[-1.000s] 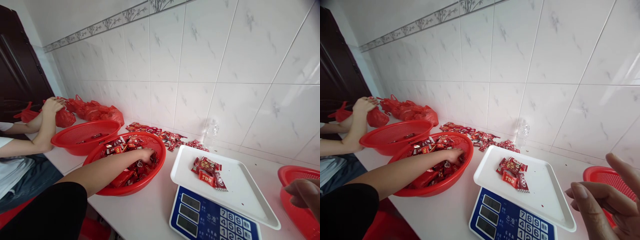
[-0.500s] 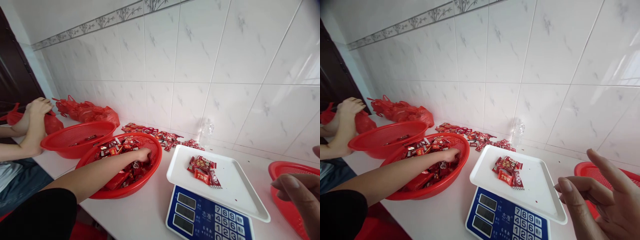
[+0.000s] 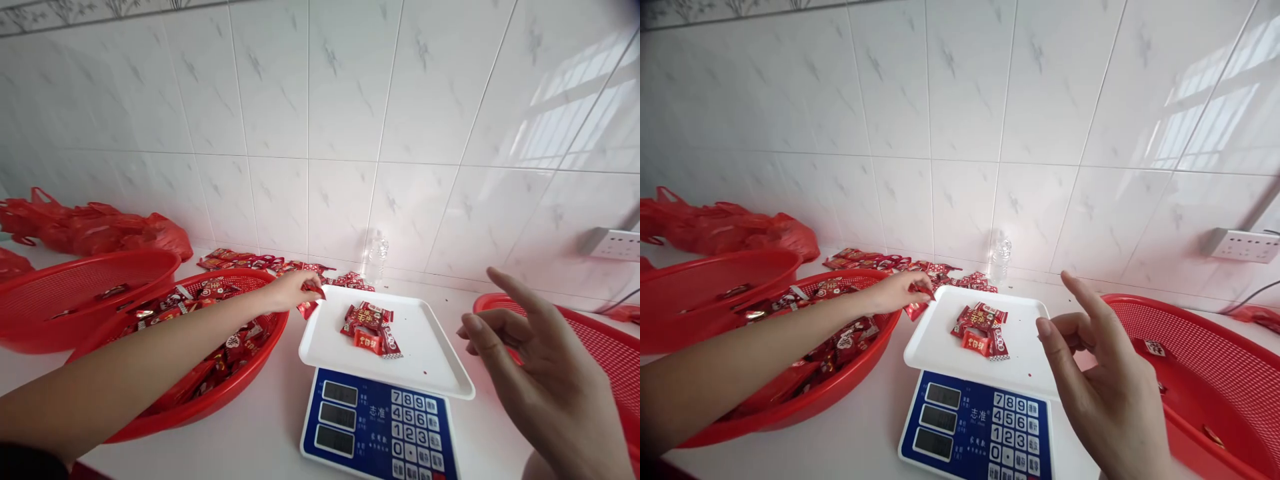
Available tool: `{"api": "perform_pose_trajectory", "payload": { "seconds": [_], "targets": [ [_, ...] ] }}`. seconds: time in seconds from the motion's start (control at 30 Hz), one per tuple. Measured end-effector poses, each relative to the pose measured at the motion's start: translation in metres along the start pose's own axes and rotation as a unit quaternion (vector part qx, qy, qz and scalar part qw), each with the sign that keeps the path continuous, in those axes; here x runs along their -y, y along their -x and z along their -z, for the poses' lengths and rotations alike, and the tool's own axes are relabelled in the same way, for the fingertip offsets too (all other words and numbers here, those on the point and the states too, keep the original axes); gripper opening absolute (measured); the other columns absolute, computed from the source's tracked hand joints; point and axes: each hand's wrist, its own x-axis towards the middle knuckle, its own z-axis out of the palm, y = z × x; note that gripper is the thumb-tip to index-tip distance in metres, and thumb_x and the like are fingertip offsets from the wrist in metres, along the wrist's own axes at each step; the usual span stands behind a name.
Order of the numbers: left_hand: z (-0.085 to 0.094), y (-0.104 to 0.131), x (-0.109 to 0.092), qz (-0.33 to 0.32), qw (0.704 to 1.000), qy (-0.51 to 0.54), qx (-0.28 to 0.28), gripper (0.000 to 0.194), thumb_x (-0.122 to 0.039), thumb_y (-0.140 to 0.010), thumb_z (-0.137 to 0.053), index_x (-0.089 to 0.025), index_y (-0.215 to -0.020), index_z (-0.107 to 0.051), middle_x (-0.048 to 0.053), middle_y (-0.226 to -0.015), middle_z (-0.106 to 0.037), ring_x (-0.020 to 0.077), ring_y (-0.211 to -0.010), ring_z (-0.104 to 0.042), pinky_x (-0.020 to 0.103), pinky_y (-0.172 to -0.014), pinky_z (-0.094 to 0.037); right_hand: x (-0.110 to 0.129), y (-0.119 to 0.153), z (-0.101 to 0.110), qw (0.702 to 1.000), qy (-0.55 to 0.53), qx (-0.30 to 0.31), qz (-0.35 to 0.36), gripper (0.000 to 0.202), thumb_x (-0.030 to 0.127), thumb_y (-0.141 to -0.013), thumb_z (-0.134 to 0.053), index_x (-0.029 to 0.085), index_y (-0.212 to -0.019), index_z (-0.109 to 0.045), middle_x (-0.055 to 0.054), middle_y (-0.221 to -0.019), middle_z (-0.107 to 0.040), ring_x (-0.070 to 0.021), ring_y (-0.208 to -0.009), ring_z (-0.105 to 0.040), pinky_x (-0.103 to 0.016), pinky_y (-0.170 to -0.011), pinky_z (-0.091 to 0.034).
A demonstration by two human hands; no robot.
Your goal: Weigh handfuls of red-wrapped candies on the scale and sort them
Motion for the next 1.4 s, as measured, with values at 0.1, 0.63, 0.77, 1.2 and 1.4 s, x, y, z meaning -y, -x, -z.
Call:
{"api": "perform_pose_trajectory", "payload": {
  "seconds": [0.1, 0.63, 0.77, 1.2, 1.4],
  "targets": [
    [-0.03, -0.009, -0.023, -0.006, 0.999, 0.003, 0.049, 0.021, -0.032, -0.077, -0.063, -0.02, -0.093, -0.063, 0.001, -0.095, -0.069, 0.0189, -0.088, -0.063, 0.026, -0.074, -0.048, -0.001, -0.001, 0.0, 0.999, -0.018, 0.005, -0.041, 0.057, 0.044, -0.085, -0.061, 0.027, -0.138, -0.046, -0.003, -0.077, -0.066, -0.0186, -0.067, -0.065, -0.031, -0.057, -0.057],
    [-0.072, -0.035, -0.037, -0.008, 0.997, -0.045, 0.057, 0.035, -0.036, -0.082, -0.057, -0.02, -0.113, -0.057, 0.006, -0.12, -0.062, 0.0237, -0.107, -0.058, 0.033, -0.089, -0.045, 0.002, -0.005, 0.008, 0.999, -0.019, 0.017, -0.027, 0.054, 0.04, -0.087, -0.06, 0.027, -0.138, -0.046, -0.001, -0.077, -0.066, -0.0171, -0.067, -0.066, -0.028, -0.057, -0.057],
    [-0.081, -0.031, -0.04, -0.032, 0.992, -0.071, 0.096, 0.057, -0.06, -0.085, -0.046, -0.02, -0.126, -0.051, 0.011, -0.135, -0.053, 0.0284, -0.123, -0.047, 0.039, -0.101, -0.038, 0.005, -0.007, 0.008, 0.999, -0.008, 0.028, -0.015, 0.052, 0.039, -0.089, -0.057, 0.028, -0.138, -0.045, 0.001, -0.075, -0.065, -0.014, -0.061, -0.063, -0.026, -0.056, -0.057],
    [-0.119, -0.029, -0.07, -0.037, 0.974, -0.169, 0.146, 0.087, -0.081, -0.071, -0.046, -0.037, -0.144, -0.032, 0.012, -0.155, -0.023, 0.0396, -0.142, -0.016, 0.068, -0.107, -0.012, 0.005, -0.006, 0.006, 0.999, 0.015, 0.046, 0.021, 0.049, 0.037, -0.091, -0.055, 0.029, -0.138, -0.043, 0.002, -0.074, -0.066, -0.0126, -0.06, -0.063, -0.021, -0.049, -0.052],
    [-0.123, -0.028, -0.068, -0.037, 0.978, -0.172, 0.108, 0.078, -0.076, -0.073, -0.048, -0.038, -0.141, -0.037, 0.01, -0.15, -0.032, 0.0394, -0.135, -0.031, 0.061, -0.107, -0.02, 0.007, -0.006, 0.007, 0.999, 0.013, 0.047, 0.013, 0.049, 0.038, -0.09, -0.055, 0.03, -0.138, -0.044, 0.002, -0.074, -0.066, -0.0123, -0.059, -0.063, -0.017, -0.039, -0.047]
  ]
}}
